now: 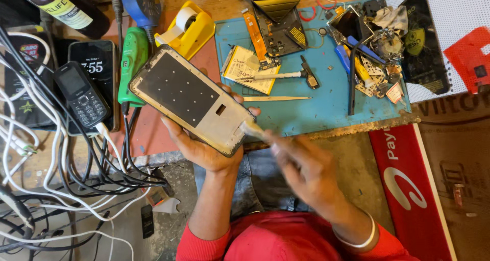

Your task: The person holds a disassembled smartphone frame and uses a small tool to scrape old adhesive and residue from its edges and inner surface. They rotate the frame to reach different sides, briefly use a brush, and continue scraping along the frame edges with a thin metal tool.

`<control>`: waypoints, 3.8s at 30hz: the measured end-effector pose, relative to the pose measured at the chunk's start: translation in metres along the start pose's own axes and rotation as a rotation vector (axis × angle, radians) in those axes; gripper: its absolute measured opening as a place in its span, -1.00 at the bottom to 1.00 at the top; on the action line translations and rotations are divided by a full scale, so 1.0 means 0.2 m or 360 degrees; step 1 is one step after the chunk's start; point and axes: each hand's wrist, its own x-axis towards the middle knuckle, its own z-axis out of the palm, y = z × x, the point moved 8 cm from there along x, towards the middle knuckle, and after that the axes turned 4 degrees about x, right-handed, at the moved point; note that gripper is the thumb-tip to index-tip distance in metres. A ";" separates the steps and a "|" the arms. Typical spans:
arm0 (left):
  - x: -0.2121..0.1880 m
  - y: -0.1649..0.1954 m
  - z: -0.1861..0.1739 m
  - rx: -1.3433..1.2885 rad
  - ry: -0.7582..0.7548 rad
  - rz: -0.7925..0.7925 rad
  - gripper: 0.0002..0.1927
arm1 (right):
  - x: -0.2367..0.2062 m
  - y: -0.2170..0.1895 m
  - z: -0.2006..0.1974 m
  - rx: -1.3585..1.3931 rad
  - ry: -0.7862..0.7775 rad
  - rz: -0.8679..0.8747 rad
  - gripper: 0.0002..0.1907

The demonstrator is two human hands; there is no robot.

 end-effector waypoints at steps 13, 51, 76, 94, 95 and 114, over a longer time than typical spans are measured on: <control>0.01 -0.01 -0.02 -0.0060 -0.0023 0.0045 -0.13 | -0.05 0.01 0.07 -0.0071 -0.0016 0.0054 -0.60; -0.01 -0.01 0.00 -0.0104 -0.0040 0.0041 -0.16 | -0.10 0.06 0.08 -0.0219 -0.0182 0.0019 -0.51; 0.01 -0.04 -0.01 -0.0166 -0.0060 0.0045 -0.14 | -0.03 -0.01 0.05 -0.0264 -0.0252 0.0006 -0.56; -0.01 -0.06 -0.02 -0.0210 -0.0147 0.0035 -0.15 | -0.15 -0.05 0.14 0.0226 -0.0261 0.0266 -0.63; -0.01 -0.06 -0.02 -0.0229 -0.0152 0.0009 -0.14 | -0.13 -0.06 0.15 0.0244 -0.0270 0.0257 -0.63; 0.01 -0.03 0.02 -0.0072 -0.0109 -0.0092 -0.17 | 0.02 0.32 -0.34 -0.0820 0.0510 0.0209 -0.70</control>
